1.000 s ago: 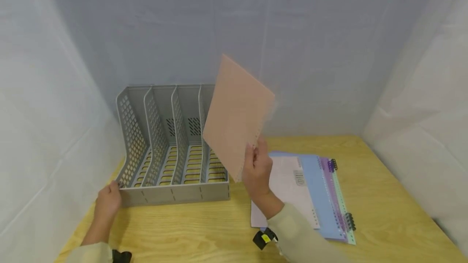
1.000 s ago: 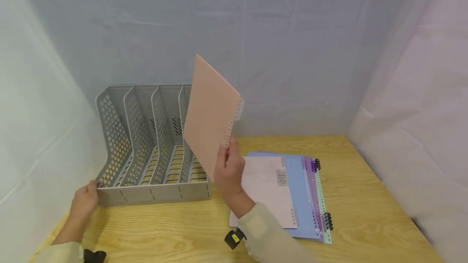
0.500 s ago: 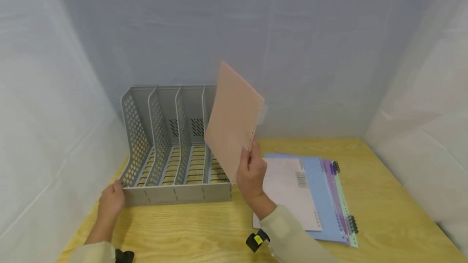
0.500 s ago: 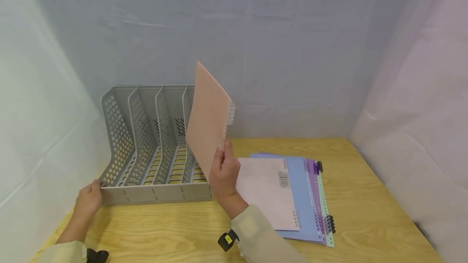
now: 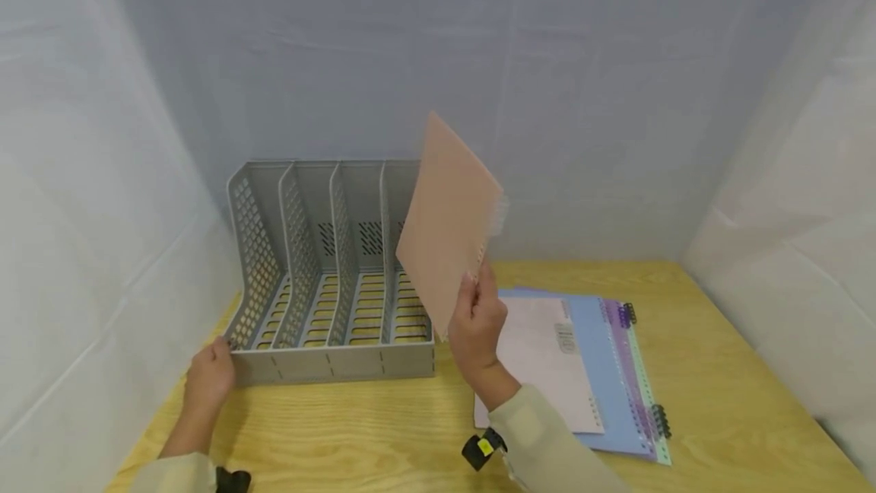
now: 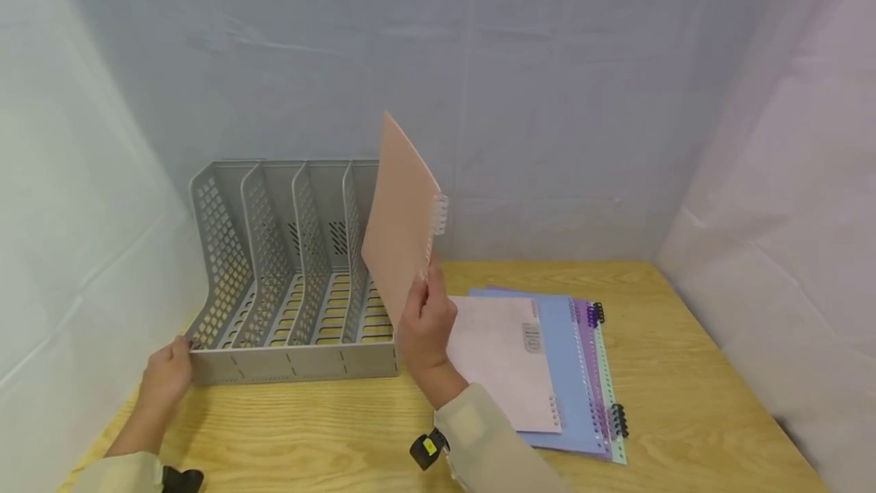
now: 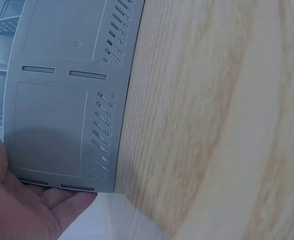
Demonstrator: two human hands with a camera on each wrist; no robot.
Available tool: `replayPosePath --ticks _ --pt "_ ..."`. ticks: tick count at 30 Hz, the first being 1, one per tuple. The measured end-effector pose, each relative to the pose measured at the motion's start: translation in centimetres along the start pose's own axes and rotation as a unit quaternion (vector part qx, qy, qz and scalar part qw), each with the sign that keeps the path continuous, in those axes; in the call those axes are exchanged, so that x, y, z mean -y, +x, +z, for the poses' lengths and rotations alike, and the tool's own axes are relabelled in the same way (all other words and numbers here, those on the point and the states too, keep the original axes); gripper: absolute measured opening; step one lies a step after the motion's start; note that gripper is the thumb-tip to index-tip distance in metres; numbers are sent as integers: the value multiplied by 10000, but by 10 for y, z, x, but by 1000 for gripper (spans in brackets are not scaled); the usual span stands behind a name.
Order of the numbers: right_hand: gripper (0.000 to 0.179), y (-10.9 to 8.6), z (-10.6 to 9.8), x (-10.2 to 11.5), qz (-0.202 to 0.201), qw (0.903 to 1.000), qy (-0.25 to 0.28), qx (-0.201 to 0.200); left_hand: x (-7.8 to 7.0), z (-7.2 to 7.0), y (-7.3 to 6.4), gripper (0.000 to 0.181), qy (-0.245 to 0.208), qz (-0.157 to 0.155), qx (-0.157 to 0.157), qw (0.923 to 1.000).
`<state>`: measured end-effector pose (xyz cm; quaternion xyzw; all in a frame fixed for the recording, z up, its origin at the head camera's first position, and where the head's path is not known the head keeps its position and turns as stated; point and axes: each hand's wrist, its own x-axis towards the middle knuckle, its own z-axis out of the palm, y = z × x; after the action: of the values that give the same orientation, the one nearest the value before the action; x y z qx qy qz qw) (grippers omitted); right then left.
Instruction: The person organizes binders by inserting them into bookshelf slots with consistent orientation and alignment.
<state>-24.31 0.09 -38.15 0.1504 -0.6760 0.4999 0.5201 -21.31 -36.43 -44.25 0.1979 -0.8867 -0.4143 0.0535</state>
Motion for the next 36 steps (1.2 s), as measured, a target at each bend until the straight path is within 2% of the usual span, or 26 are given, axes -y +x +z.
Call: replayPosePath --ticks 7,15,26,36 --pt "44 1 11 1 103 9999 77 -4 1 0 1 69 30 14 -15 10000" --pt "40 0 33 -1 593 9982 -70 -12 0 -1 1 70 -26 13 42 10000" --pt "38 -7 56 -5 915 9946 -485 -112 -3 -2 -1 74 -120 -14 386 9992" --pt "37 -4 62 -6 853 9940 -557 -399 0 1 0 72 -58 2 113 9999"
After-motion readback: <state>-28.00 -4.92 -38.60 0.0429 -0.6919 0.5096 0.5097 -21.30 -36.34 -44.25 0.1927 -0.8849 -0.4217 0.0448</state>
